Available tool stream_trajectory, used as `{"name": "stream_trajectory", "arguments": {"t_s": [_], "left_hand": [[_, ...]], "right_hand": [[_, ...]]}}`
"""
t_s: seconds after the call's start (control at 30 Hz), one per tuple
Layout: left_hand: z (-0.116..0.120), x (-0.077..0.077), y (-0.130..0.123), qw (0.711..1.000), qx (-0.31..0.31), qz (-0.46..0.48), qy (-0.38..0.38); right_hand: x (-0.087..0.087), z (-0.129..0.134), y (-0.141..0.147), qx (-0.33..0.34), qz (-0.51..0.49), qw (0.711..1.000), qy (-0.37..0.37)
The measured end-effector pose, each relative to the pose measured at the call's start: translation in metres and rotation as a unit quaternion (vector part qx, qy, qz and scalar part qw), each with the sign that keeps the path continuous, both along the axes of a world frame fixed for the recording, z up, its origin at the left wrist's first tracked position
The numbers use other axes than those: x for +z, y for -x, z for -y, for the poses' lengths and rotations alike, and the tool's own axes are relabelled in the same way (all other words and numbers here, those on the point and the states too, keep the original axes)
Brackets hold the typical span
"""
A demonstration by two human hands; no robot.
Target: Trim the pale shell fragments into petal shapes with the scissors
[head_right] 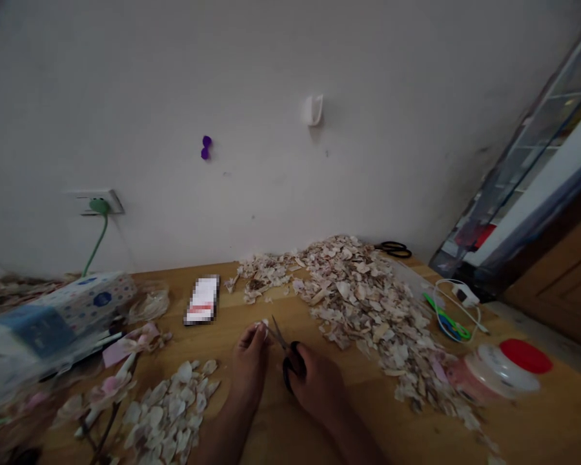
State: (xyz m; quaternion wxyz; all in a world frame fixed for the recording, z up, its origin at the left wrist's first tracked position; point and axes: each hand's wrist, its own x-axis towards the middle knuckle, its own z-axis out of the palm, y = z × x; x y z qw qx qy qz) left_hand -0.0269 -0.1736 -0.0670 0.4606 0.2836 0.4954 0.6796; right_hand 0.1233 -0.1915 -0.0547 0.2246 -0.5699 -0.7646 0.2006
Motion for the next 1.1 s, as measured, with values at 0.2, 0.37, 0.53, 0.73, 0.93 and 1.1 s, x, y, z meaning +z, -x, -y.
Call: {"name": "stream_trajectory", "arguments": {"t_s": [0.2,0.37,0.53,0.73,0.93,1.1], "left_hand": [[-0.002,-0.003,-0.001,0.999,-0.018,0.041,-0.015],[-0.004,-0.006,-0.003,0.996,-0.010,0.083,-0.011],[-0.003,-0.003,-0.004,0.993,-0.011,0.113,-0.018],[0.000,0.005,-0.006,0.975,0.001,0.218,-0.040],[0.001,0.009,-0.009,0.954,-0.030,0.297,-0.040],[-0.001,0.002,-0.010,0.959,-0.037,0.277,-0.040]], "right_hand": [[0.002,0.000,0.001,-0.001,-0.001,1.000,0.008],[0.002,0.002,0.000,0.007,0.023,1.000,0.003],[0.003,0.004,0.001,-0.002,0.041,0.999,-0.003],[0.007,0.005,0.004,-0.011,0.050,0.999,-0.008],[0.007,0.005,0.004,-0.012,0.057,0.998,-0.004],[0.005,0.003,0.004,-0.021,0.065,0.998,-0.002]]}}
